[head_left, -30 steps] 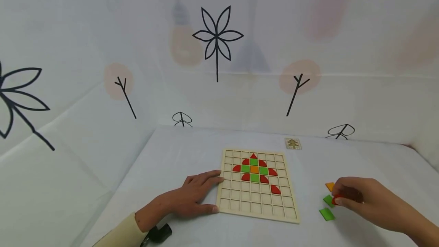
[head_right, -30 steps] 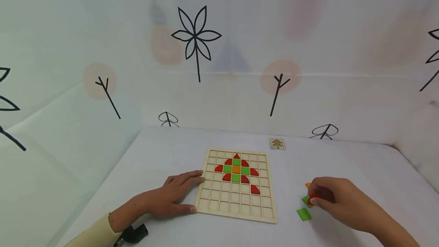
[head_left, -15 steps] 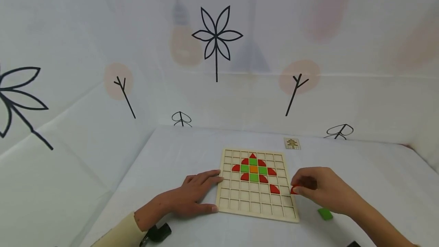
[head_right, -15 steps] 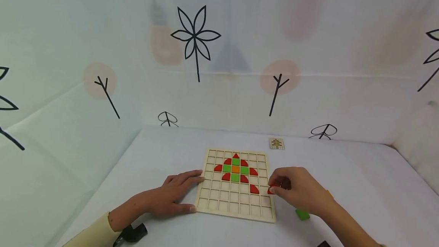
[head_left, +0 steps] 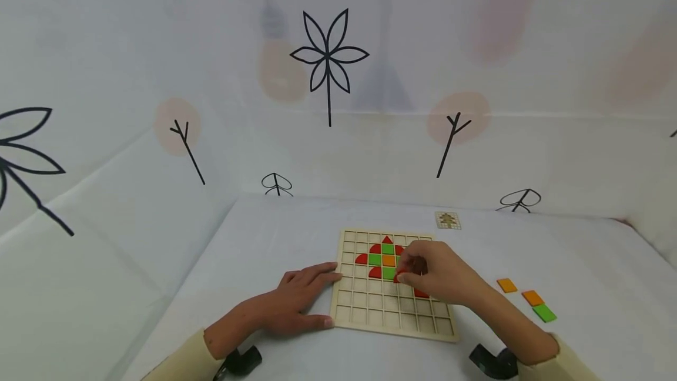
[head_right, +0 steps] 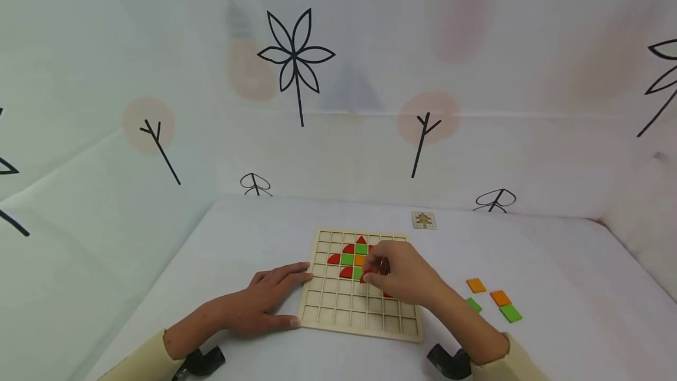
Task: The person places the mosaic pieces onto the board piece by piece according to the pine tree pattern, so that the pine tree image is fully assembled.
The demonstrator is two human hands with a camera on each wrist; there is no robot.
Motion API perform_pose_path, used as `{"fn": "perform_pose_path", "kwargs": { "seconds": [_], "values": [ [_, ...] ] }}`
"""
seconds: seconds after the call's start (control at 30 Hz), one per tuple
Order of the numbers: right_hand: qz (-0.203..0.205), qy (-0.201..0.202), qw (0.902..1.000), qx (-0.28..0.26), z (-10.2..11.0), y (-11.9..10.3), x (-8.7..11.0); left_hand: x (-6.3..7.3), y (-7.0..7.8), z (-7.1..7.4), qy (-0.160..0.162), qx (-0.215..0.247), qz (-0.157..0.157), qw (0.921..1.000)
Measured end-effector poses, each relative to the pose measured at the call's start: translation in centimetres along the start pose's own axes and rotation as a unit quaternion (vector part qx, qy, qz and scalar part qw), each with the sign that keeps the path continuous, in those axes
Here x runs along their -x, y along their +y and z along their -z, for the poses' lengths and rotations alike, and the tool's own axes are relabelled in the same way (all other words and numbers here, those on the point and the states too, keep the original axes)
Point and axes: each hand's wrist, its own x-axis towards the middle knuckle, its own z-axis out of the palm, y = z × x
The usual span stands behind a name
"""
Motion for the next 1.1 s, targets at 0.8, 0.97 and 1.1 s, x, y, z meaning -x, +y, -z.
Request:
{"fn": "perform_pose_path", "kwargs": {
  "seconds": [0.8,0.97,1.1],
  "values": [
    [0.013,0.009,0.9999,0.007,-5.1,-0.6,-4.1,0.1,0.1,0.3,0.005,0.005,-0.017,0.9998],
    [0.016,0.006,0.9998,0.015,-5.8,-0.5,-4.2,0.2,0.2,0.4,0.001,0.013,-0.014,0.9998],
    [0.017,0.006,0.9997,0.018,-6.1,-0.6,-4.2,0.2,0.2,0.4,0.002,0.012,-0.015,0.9998]
  ]
}}
